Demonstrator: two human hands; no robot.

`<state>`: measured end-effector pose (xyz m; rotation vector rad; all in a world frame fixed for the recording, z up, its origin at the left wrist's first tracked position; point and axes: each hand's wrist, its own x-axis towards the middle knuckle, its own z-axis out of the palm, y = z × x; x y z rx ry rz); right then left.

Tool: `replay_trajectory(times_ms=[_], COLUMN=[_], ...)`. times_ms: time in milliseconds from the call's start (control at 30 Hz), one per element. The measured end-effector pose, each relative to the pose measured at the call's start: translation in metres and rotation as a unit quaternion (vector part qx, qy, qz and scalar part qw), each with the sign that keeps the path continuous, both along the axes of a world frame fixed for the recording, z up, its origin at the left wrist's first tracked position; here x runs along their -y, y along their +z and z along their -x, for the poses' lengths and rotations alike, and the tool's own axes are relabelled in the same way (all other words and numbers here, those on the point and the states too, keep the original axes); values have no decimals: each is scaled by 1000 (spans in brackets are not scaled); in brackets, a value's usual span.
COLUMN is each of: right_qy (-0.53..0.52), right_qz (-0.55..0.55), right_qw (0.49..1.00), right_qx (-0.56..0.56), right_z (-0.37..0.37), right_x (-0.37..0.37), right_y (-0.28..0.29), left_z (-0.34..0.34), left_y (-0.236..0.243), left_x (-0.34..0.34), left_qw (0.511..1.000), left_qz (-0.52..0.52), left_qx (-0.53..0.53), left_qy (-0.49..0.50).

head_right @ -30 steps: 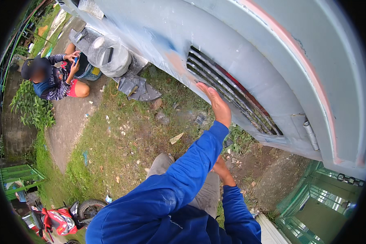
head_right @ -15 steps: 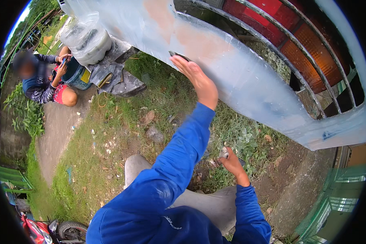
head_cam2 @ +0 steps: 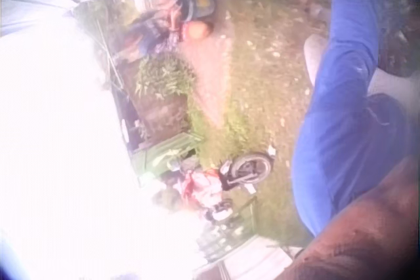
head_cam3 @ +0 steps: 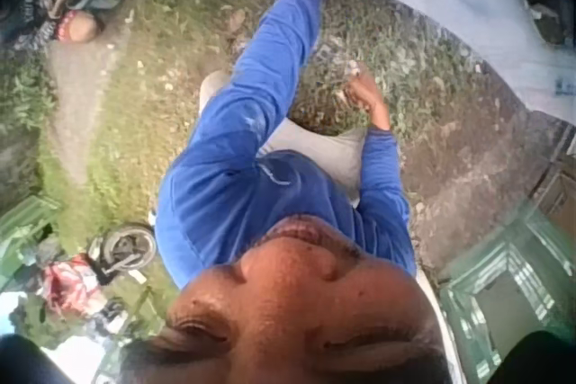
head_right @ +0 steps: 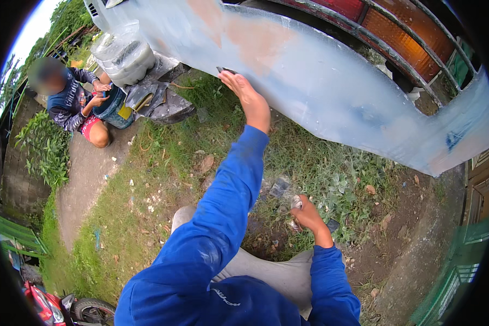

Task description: The person sands the surface of a white vehicle part with a sanding block, moving across the curved body and around the taillight area. Another person works nearby on a different section of the vehicle.

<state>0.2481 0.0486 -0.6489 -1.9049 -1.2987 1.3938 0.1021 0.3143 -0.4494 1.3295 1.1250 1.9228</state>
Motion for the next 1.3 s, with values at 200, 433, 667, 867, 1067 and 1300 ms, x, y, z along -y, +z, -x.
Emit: replay_trajectory(times_ms=[200,433,667,867,1067,1300], right_qy=[34,39,55,86,113,125], right_qz=[-84,-84,-75,-120,-142,-49], right_qw=[995,988,985,980,974,977], right_qx=[50,125,142,137,135,167], right_z=[12,1,-2,10,12,-1], right_x=[3,8,7,8,6,4], right_y=[21,31,22,29,32,20], left_z=[77,72,0,109,-48,-11], left_y=[27,29,-11,23,-24,-9], left_x=[-64,-39,-2,-54,59,38], left_qw=[998,998,997,999,996,998], left_qz=[32,2,27,18,-14,26], left_qx=[21,15,-58,18,-93,-13], left_qy=[45,-53,-35,-37,5,-63])
